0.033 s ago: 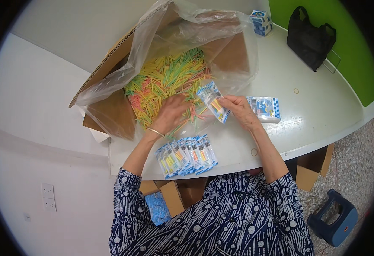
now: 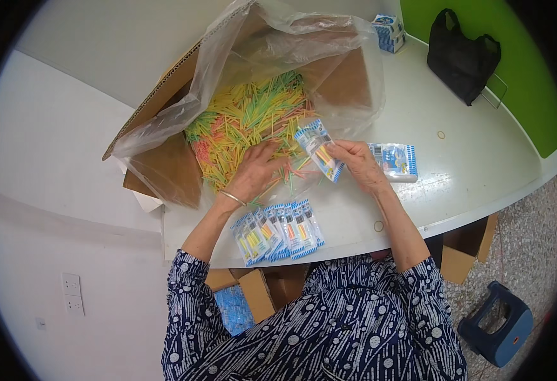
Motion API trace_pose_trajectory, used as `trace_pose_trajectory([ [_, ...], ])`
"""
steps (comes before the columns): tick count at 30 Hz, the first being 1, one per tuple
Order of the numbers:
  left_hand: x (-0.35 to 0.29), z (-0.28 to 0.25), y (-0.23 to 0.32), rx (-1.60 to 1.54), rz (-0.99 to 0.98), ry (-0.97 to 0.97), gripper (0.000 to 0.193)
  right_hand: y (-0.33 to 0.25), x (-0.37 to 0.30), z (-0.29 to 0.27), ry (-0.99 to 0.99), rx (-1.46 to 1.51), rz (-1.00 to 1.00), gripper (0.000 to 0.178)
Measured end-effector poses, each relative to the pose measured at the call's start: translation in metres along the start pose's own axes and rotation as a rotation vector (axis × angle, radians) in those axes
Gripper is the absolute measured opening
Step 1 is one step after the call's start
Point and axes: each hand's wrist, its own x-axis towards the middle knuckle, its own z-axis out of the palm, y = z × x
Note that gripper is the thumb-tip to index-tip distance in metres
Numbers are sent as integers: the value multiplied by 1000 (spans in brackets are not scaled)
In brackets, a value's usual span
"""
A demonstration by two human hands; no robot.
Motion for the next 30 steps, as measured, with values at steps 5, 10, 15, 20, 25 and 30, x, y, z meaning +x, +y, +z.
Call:
trace_pose_trajectory([
  [5,2,16,2,161,152,-49,22,-2,0,2,33,5,-11,28],
  [10,1,31,-15,131,206,-84,17,3,-1,2,25,26,7,27],
  [15,0,36,-28,-416,-126,284,10,5,-2,4,40,-21,11,26],
  [20,-1,27,-43,-856,-594,356,14,-3,-7,21,16,-163,30,25],
  [25,27,-19,-11,-1281,-645,509,19,5,-5,22,-14,-272,-14,29],
  [30,40,-27,23,-1390,-557,535,22,5,-5,27,-33,-251,-3,28],
])
